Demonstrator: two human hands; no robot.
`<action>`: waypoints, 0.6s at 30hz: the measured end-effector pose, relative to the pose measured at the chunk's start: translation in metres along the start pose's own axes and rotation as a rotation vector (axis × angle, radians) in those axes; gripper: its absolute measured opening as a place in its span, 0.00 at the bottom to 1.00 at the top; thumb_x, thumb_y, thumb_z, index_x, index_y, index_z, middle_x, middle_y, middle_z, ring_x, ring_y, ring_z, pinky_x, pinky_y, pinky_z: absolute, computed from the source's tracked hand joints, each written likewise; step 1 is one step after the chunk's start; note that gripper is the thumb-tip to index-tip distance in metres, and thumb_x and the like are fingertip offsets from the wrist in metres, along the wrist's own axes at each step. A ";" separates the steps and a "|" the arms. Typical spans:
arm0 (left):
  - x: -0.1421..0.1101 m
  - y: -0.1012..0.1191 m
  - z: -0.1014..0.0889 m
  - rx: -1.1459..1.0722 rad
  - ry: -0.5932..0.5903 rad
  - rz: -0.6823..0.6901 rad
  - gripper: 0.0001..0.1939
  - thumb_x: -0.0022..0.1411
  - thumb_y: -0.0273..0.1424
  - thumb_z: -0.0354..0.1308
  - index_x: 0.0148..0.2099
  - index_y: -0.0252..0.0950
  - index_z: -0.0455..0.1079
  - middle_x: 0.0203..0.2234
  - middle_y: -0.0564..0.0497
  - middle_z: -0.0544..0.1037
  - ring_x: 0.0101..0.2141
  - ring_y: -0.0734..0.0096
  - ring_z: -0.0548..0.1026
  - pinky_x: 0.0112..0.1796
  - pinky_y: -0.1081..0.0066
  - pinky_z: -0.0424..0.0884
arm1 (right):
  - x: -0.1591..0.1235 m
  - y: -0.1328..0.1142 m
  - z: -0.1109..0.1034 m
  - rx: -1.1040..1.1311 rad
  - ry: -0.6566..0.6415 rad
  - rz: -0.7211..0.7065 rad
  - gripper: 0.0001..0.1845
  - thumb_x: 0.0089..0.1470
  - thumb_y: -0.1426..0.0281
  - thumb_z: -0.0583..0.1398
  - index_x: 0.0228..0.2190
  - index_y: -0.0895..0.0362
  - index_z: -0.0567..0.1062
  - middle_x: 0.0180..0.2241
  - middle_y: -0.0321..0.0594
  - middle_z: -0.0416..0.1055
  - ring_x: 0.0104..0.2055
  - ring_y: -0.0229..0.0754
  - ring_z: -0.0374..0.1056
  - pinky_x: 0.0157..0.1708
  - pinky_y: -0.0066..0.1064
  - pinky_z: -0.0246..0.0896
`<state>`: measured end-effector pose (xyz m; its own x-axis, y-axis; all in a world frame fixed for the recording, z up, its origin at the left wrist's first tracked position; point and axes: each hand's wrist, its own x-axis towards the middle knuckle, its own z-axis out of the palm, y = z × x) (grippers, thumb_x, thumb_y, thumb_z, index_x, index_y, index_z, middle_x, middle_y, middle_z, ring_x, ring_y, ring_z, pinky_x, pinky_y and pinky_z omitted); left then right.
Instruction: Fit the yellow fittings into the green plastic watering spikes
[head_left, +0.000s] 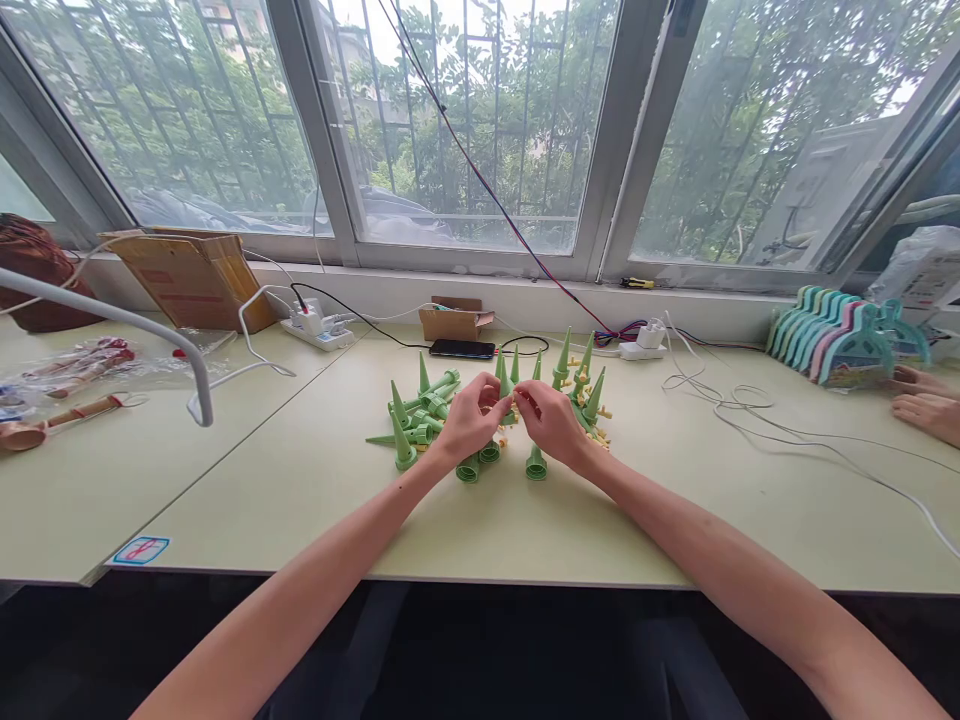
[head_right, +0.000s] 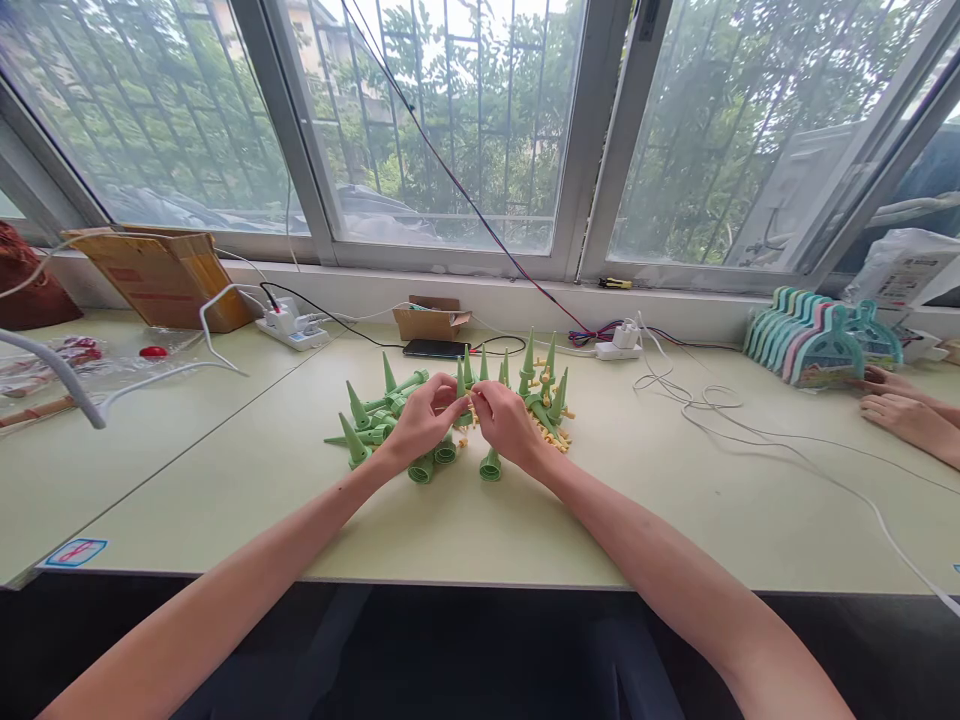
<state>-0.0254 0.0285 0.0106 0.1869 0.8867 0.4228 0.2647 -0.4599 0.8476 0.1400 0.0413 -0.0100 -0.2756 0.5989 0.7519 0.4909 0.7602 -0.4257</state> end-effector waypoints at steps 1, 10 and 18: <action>0.000 0.001 0.000 -0.016 0.006 -0.013 0.13 0.59 0.39 0.61 0.37 0.37 0.62 0.27 0.51 0.74 0.30 0.70 0.74 0.30 0.71 0.72 | 0.000 0.000 0.000 -0.001 -0.003 0.003 0.10 0.65 0.67 0.52 0.36 0.56 0.71 0.32 0.42 0.72 0.31 0.39 0.66 0.32 0.30 0.60; 0.000 0.005 -0.002 -0.141 0.049 -0.095 0.15 0.57 0.41 0.61 0.37 0.37 0.62 0.25 0.53 0.74 0.30 0.71 0.75 0.31 0.72 0.69 | -0.001 0.001 0.000 -0.007 -0.043 0.025 0.11 0.65 0.64 0.53 0.42 0.56 0.70 0.35 0.43 0.74 0.28 0.38 0.66 0.29 0.30 0.60; 0.000 0.005 -0.001 -0.114 0.046 -0.067 0.14 0.58 0.41 0.60 0.37 0.37 0.62 0.25 0.53 0.72 0.30 0.71 0.74 0.30 0.72 0.69 | -0.001 0.005 0.002 0.008 -0.042 0.006 0.10 0.65 0.65 0.52 0.41 0.56 0.70 0.34 0.43 0.74 0.31 0.40 0.67 0.32 0.31 0.61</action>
<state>-0.0255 0.0260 0.0155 0.1279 0.9177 0.3762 0.1657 -0.3938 0.9042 0.1415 0.0450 -0.0144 -0.3074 0.6135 0.7274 0.4859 0.7584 -0.4343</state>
